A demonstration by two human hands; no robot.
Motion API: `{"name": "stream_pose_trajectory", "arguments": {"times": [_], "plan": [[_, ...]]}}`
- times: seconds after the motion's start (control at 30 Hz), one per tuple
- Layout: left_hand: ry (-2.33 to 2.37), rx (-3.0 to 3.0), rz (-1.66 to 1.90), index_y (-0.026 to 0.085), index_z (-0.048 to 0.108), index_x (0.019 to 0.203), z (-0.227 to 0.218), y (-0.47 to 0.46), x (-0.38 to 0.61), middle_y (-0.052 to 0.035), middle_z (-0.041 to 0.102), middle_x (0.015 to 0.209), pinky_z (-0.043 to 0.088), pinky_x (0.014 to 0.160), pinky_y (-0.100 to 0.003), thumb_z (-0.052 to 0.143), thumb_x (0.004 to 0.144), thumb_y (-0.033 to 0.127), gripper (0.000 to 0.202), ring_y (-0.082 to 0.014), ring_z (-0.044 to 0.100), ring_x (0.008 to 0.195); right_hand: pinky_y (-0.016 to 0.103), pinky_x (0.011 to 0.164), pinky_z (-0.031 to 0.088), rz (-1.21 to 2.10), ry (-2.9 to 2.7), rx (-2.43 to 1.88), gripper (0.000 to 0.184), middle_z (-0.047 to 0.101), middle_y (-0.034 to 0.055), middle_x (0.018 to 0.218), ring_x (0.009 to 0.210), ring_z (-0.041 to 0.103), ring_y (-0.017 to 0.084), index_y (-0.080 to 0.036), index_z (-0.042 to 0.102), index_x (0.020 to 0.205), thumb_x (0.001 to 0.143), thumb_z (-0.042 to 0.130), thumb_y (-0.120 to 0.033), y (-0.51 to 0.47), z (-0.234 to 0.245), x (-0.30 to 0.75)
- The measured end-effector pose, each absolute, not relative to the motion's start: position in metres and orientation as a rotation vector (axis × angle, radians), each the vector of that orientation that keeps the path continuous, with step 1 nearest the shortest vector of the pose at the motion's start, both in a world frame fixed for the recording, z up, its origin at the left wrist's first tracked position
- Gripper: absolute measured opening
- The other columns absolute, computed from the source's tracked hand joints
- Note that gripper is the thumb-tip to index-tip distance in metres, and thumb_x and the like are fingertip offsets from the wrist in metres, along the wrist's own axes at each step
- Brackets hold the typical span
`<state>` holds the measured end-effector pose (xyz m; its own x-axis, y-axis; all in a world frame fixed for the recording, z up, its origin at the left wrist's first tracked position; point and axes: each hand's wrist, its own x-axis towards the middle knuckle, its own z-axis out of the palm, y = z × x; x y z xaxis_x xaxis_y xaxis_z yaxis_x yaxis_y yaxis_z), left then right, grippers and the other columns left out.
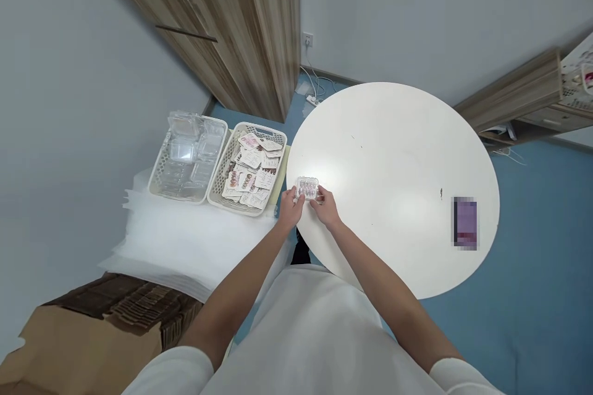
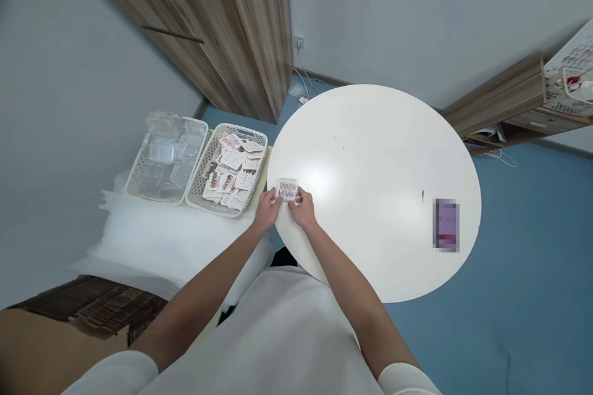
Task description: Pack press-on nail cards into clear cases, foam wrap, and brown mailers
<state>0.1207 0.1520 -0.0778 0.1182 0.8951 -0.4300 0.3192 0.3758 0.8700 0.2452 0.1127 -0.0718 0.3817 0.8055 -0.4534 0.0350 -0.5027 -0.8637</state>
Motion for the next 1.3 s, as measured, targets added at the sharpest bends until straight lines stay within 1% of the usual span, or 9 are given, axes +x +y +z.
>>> {"name": "stream_pose_trajectory", "arguments": {"times": [0.3, 0.4, 0.53, 0.63, 0.8, 0.97, 1.07, 1.17, 1.3], "plan": [[1.391, 1.17, 0.556, 0.021, 0.042, 0.123, -0.077, 0.17, 0.117, -0.0099, 0.039, 0.119, 0.036, 0.087, -0.029, 0.052, 0.076, 0.038, 0.051, -0.0207, 0.045, 0.105, 0.033, 0.078, 0.043, 1.185, -0.824, -1.893, 0.051, 0.046, 0.006, 0.106, 0.087, 0.046, 0.018, -0.023, 0.046, 0.114, 0.064, 0.054, -0.022, 0.134, -0.074, 0.238], [1.371, 1.167, 0.567, 0.021, 0.041, 0.124, -0.078, 0.17, 0.117, -0.0103, 0.037, 0.123, 0.036, 0.089, -0.03, 0.052, 0.077, 0.037, 0.051, -0.0215, 0.044, 0.108, 0.032, 0.076, 0.044, 1.173, -0.845, -1.907, 0.055, 0.044, 0.0067, 0.109, 0.088, 0.045, 0.018, -0.023, 0.042, 0.118, 0.064, 0.053, -0.021, 0.134, -0.074, 0.237], [1.346, 1.176, 0.611, 0.021, 0.039, 0.125, -0.079, 0.168, 0.117, -0.0104, 0.038, 0.124, 0.036, 0.091, -0.03, 0.051, 0.078, 0.037, 0.051, -0.0214, 0.04, 0.114, 0.031, 0.075, 0.045, 1.18, -0.82, -1.914, 0.063, 0.04, 0.0074, 0.116, 0.092, 0.044, 0.018, -0.023, 0.033, 0.125, 0.066, 0.053, -0.023, 0.132, -0.076, 0.237], [1.338, 1.205, 0.608, 0.022, 0.036, 0.127, -0.081, 0.167, 0.117, -0.0097, 0.038, 0.125, 0.037, 0.092, -0.032, 0.049, 0.079, 0.038, 0.052, -0.0213, 0.039, 0.115, 0.031, 0.075, 0.045, 1.192, -0.824, -1.908, 0.066, 0.038, 0.0076, 0.119, 0.096, 0.044, 0.018, -0.024, 0.03, 0.128, 0.067, 0.053, -0.024, 0.131, -0.077, 0.237], [1.361, 1.274, 0.603, 0.023, 0.031, 0.13, -0.084, 0.164, 0.116, -0.0099, 0.035, 0.129, 0.036, 0.095, -0.035, 0.046, 0.08, 0.041, 0.055, -0.0214, 0.038, 0.118, 0.032, 0.079, 0.046, 1.209, -0.835, -1.903, 0.071, 0.035, 0.0076, 0.125, 0.103, 0.043, 0.019, -0.025, 0.025, 0.13, 0.067, 0.055, -0.026, 0.126, -0.073, 0.239], [1.382, 1.312, 0.602, 0.023, 0.028, 0.131, -0.083, 0.155, 0.115, -0.0101, 0.031, 0.133, 0.033, 0.098, -0.037, 0.047, 0.079, 0.041, 0.058, -0.0219, 0.035, 0.121, 0.034, 0.087, 0.043, 1.258, -0.869, -1.909, 0.073, 0.03, 0.0063, 0.132, 0.11, 0.041, 0.02, -0.028, 0.023, 0.131, 0.066, 0.056, -0.028, 0.114, -0.065, 0.243], [1.411, 1.353, 0.604, 0.022, 0.03, 0.13, -0.08, 0.144, 0.113, -0.0104, 0.028, 0.135, 0.031, 0.099, -0.038, 0.049, 0.078, 0.04, 0.058, -0.023, 0.031, 0.123, 0.036, 0.092, 0.04, 1.313, -0.909, -1.901, 0.074, 0.028, 0.0067, 0.135, 0.116, 0.037, 0.021, -0.027, 0.023, 0.132, 0.066, 0.057, -0.028, 0.099, -0.058, 0.247], [1.449, 1.407, 0.601, 0.021, 0.036, 0.127, -0.075, 0.125, 0.11, -0.0104, 0.027, 0.135, 0.031, 0.099, -0.039, 0.051, 0.076, 0.039, 0.055, -0.0239, 0.029, 0.125, 0.038, 0.093, 0.038, 1.366, -0.955, -1.878, 0.072, 0.029, 0.0078, 0.136, 0.12, 0.035, 0.022, -0.026, 0.025, 0.131, 0.067, 0.056, -0.028, 0.077, -0.052, 0.251], [1.496, 1.498, 0.565, 0.021, 0.043, 0.121, -0.066, 0.09, 0.096, -0.0104, 0.033, 0.131, 0.035, 0.095, -0.038, 0.048, 0.078, 0.039, 0.047, -0.0234, 0.034, 0.121, 0.037, 0.091, 0.04, 1.375, -1.086, -1.833, 0.063, 0.033, 0.009, 0.133, 0.114, 0.043, 0.021, -0.025, 0.03, 0.128, 0.07, 0.053, -0.028, 0.043, -0.05, 0.256]]}}
